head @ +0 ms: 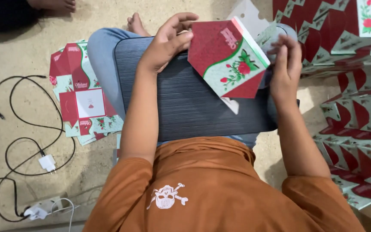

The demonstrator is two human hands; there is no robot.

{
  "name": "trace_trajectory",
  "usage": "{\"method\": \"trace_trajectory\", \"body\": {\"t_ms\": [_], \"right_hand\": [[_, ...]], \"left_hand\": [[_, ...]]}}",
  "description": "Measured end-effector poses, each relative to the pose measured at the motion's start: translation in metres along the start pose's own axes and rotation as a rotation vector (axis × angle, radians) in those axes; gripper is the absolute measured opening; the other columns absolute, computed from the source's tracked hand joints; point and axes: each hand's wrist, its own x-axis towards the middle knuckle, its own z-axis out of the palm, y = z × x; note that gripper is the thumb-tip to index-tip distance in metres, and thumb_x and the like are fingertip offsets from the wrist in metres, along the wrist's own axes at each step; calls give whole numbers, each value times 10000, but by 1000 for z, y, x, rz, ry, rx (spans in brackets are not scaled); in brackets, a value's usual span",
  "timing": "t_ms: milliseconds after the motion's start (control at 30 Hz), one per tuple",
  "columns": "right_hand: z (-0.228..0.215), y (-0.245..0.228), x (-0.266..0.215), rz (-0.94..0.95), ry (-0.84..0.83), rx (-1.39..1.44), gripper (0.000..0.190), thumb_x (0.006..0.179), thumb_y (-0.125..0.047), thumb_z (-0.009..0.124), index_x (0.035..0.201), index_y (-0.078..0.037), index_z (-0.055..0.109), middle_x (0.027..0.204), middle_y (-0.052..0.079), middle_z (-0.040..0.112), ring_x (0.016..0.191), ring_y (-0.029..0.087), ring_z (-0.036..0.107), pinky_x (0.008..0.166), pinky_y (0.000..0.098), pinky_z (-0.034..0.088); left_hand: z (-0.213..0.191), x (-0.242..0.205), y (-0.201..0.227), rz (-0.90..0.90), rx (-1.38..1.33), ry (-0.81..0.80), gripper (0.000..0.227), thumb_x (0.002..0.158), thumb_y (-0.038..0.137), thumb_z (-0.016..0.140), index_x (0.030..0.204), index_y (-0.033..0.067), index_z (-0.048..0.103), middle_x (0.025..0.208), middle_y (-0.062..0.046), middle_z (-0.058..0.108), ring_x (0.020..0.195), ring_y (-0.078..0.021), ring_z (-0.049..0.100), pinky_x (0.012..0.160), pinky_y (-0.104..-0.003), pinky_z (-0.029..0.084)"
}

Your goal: The person assembles a small red and white cardboard box by hand. They fold the flaps, tuck the sides into slots, and close the lid to form a finished box, then place it aside.

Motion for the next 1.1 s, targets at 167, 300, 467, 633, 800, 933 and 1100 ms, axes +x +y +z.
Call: {"method": "trace_trajectory", "body": {"t_ms": [167, 300, 467, 633, 800, 933, 1100], "right_hand": [[12, -41, -45, -94, -288, -94, 615, 1031, -419, 439, 1440, 38, 490, 1403, 217, 590, 1315, 327, 559, 1120, 445, 434], [43, -70, -63, -261, -399, -191, 505, 947, -181, 756, 1361, 38, 568, 1445, 272, 540, 1375, 400, 534, 1163, 447, 421], [77, -58, -62, -609, -713, -492, 488, 938, -254, 727, 1391, -127, 597, 1374, 93, 645, 1338, 277, 585, 1224, 608, 214], [86, -38, -64, -623, -791, -569, 438, 963, -410, 714, 1321, -165, 661, 1438, 29, 617, 1413, 280, 517, 1220, 650, 182], [85, -33, -61, -581, -761, -396, 278, 1032, -117, 628, 1310, -101, 618, 1453, 170, 568, 1318, 354, 579, 1210, 685, 229], [83, -23, -64, -614, -702, -399, 246, 1047, -90, 593, 1288, -110, 638, 1397, 228, 546, 1284, 376, 565, 1203, 682, 274], [75, -28, -70, -797, -408, -389, 228, 1085, -61, 521, 1196, -79, 720, 1101, 117, 742, 1092, 309, 717, 1180, 653, 264]], "left_hand": [[-8, 2, -2, -14, 25, -5, 452, 1039, 277, 695, 1437, 173, 509, 1393, -66, 558, 1281, -125, 580, 1006, -276, 547], [-14, 8, -11, -71, -36, -31, 525, 1030, 421, 662, 1440, 124, 525, 1530, -83, 530, 1392, -208, 579, 1108, -291, 516], [-15, 1, 4, -166, -111, -84, 710, 1037, 550, 432, 1544, 54, 392, 1552, -172, 506, 1451, -218, 492, 1216, -306, 403], [-27, -7, -1, -242, -164, -205, 723, 1067, 366, 547, 1649, 189, 155, 1645, -209, 453, 1591, -273, 396, 1159, -292, 490], [-24, -1, -12, -169, -150, -311, 748, 1097, 53, 622, 1650, 240, 155, 1722, -180, 382, 1416, -133, 546, 909, -227, 576], [-12, -4, -1, -9, 146, -479, 834, 1117, 253, 714, 1662, 335, 88, 1745, -168, 254, 1663, -300, 157, 1339, -508, 113], [-16, 8, -17, -45, -98, -305, 545, 1162, 302, 478, 1653, 182, 275, 1638, -140, 493, 727, -28, 387, 647, -139, 352]]}}
